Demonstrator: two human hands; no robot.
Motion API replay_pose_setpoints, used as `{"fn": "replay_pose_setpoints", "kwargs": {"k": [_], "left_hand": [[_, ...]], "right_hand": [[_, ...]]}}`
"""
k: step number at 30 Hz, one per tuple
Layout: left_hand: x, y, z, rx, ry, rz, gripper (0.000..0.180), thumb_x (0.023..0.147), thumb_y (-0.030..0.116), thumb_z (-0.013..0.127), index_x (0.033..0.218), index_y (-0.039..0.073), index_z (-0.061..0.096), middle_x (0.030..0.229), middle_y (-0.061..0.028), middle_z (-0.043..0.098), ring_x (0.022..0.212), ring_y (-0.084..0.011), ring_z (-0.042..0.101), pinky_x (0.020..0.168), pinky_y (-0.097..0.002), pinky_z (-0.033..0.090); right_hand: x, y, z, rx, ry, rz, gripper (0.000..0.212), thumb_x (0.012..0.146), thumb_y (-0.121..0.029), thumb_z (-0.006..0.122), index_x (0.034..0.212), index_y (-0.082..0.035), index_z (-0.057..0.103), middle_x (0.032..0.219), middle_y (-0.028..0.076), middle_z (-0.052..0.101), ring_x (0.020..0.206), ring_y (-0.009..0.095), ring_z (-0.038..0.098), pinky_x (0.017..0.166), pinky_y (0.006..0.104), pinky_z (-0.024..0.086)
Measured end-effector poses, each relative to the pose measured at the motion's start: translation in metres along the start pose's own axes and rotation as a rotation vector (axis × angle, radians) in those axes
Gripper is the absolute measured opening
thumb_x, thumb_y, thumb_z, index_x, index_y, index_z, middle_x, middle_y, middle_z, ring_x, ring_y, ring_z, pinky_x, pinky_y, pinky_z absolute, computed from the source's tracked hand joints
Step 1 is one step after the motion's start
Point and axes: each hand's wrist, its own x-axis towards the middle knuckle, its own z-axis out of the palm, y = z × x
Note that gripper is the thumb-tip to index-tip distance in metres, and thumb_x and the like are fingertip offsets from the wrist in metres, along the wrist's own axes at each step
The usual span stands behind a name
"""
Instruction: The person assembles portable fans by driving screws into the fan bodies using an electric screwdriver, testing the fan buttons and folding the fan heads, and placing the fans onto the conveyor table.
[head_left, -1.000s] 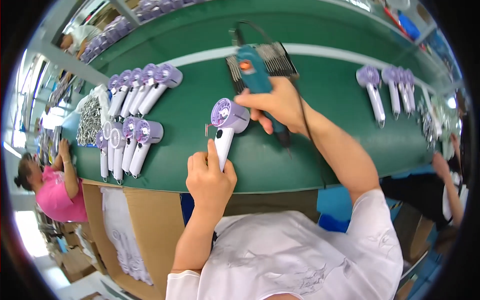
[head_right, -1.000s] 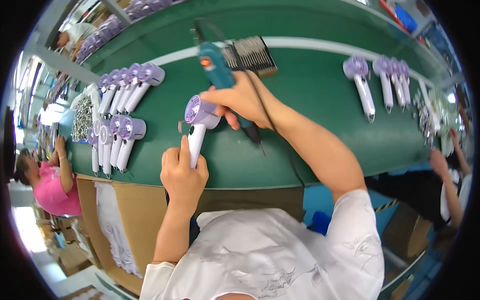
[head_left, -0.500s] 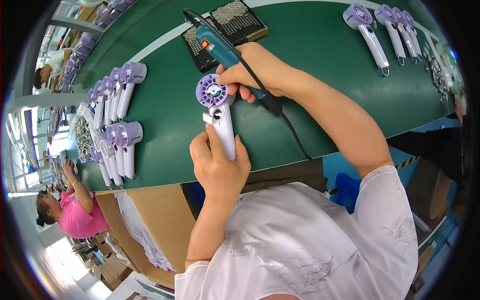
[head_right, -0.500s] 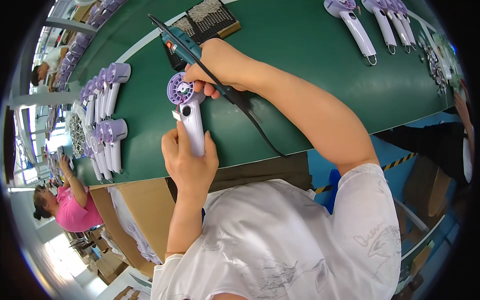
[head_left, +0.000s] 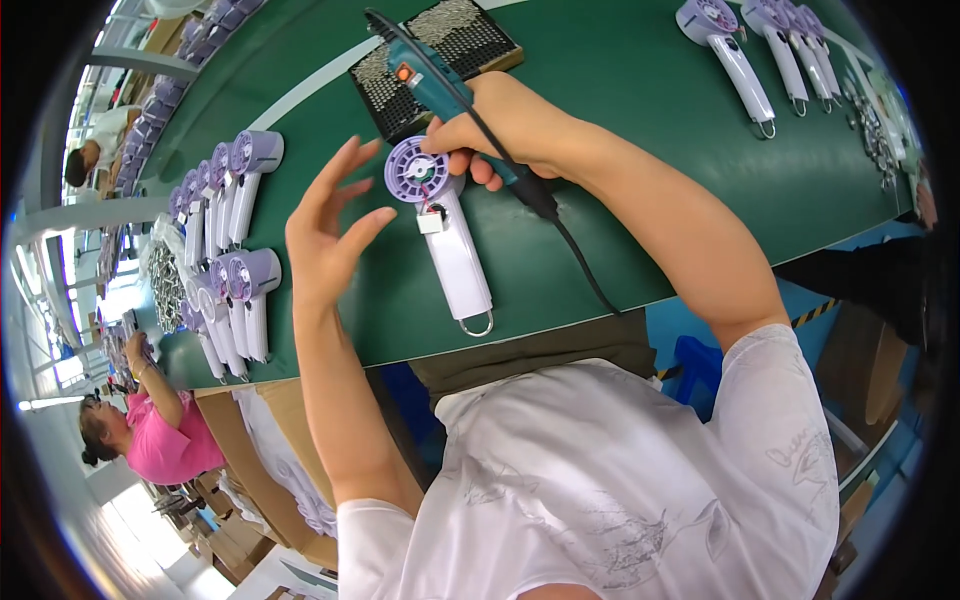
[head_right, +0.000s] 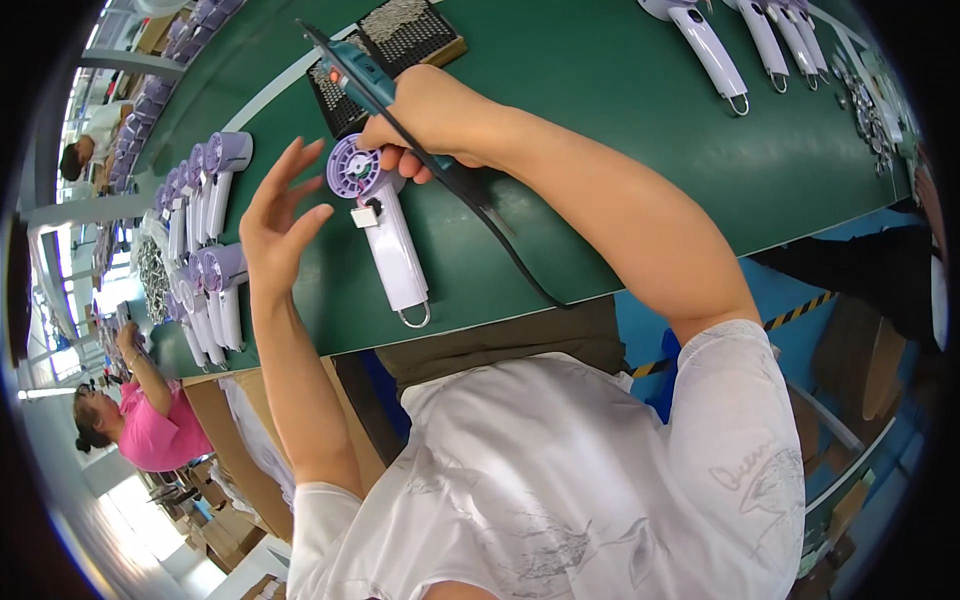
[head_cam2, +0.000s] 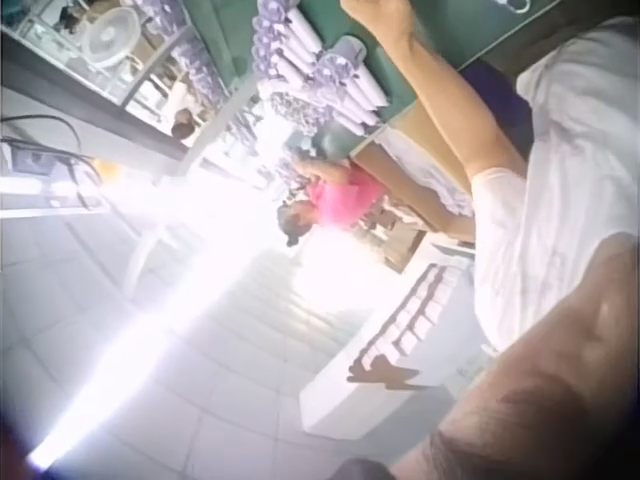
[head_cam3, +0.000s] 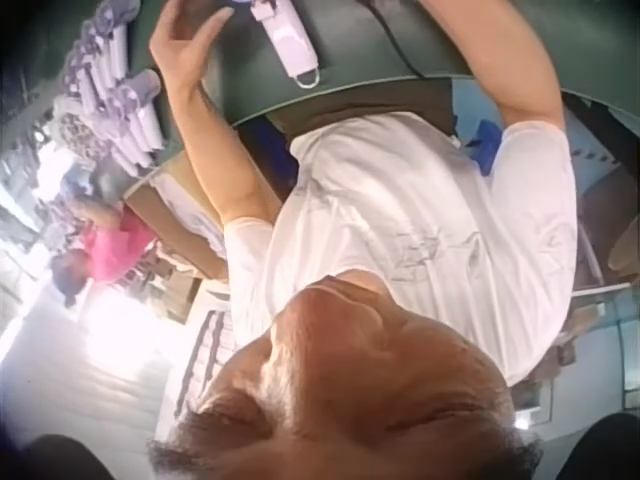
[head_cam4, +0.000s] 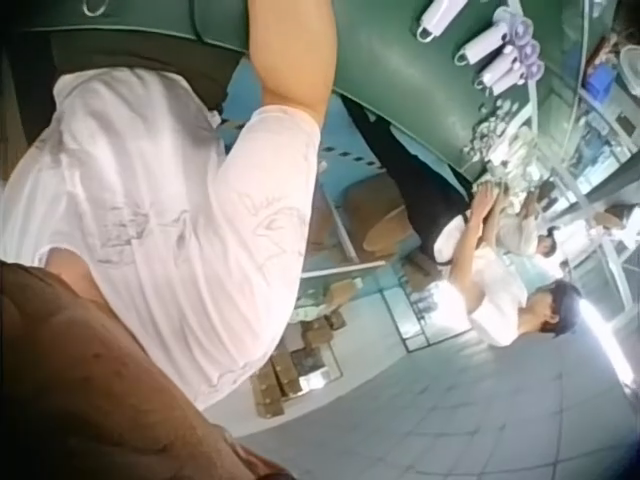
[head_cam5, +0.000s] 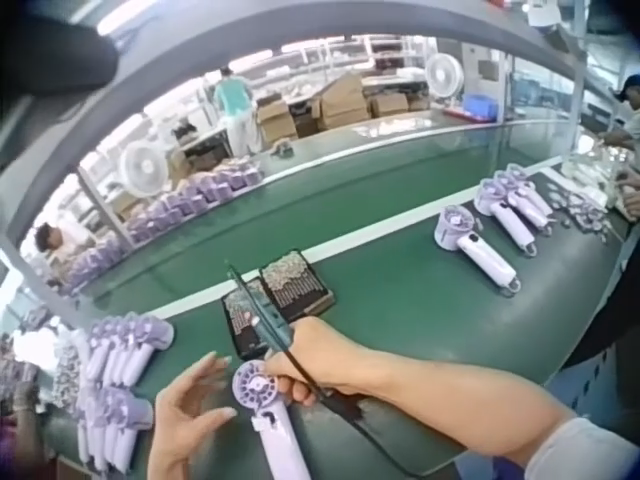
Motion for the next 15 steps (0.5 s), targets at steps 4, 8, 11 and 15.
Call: {"fn": "replay_pose_setpoints", "kwargs": {"k": [4, 8, 11, 15], "left_hand": [[0.031, -0.014, 0.000, -0.106, -0.248, 0.015, 0.071, 0.070, 0.004, 0.086, 0.135, -0.003, 0.059, 0.133, -0.0171, 0.063, 0.124, -0.0254, 0.059, 0.108, -0.0394, 0.045], [0.043, -0.021, -0.003, -0.090, -0.291, 0.017, 0.063, 0.064, 0.003, 0.090, 0.122, -0.005, 0.067, 0.125, -0.0154, 0.066, 0.119, -0.0247, 0.061, 0.108, -0.0393, 0.045], [0.046, -0.025, -0.005, -0.078, -0.306, 0.071, 0.064, 0.061, 0.002, 0.091, 0.121, -0.006, 0.068, 0.122, -0.0162, 0.068, 0.117, -0.0243, 0.062, 0.106, -0.0378, 0.045], [0.054, -0.030, -0.005, -0.059, -0.331, 0.160, 0.063, 0.061, 0.002, 0.092, 0.119, -0.006, 0.068, 0.122, -0.0164, 0.068, 0.115, -0.0244, 0.063, 0.104, -0.0367, 0.045]], "right_hand": [[-0.001, 0.000, -0.001, 0.002, -0.009, 0.008, 0.024, 0.084, -0.019, 0.074, 0.091, 0.003, 0.065, 0.068, 0.009, 0.063, 0.043, 0.011, 0.055, 0.037, 0.0260, 0.043], [0.000, 0.001, -0.007, -0.055, -0.023, -0.012, 0.027, 0.084, -0.021, 0.076, 0.090, 0.003, 0.065, 0.068, 0.009, 0.063, 0.044, 0.011, 0.055, 0.037, 0.0254, 0.043], [0.003, -0.002, -0.011, -0.070, -0.046, -0.030, 0.028, 0.084, -0.022, 0.078, 0.089, 0.004, 0.067, 0.068, 0.010, 0.064, 0.044, 0.010, 0.055, 0.038, 0.0246, 0.043], [0.006, -0.004, -0.013, -0.164, -0.048, -0.072, 0.031, 0.082, -0.023, 0.079, 0.090, 0.005, 0.068, 0.067, 0.011, 0.064, 0.043, 0.011, 0.055, 0.037, 0.0246, 0.042]]}}
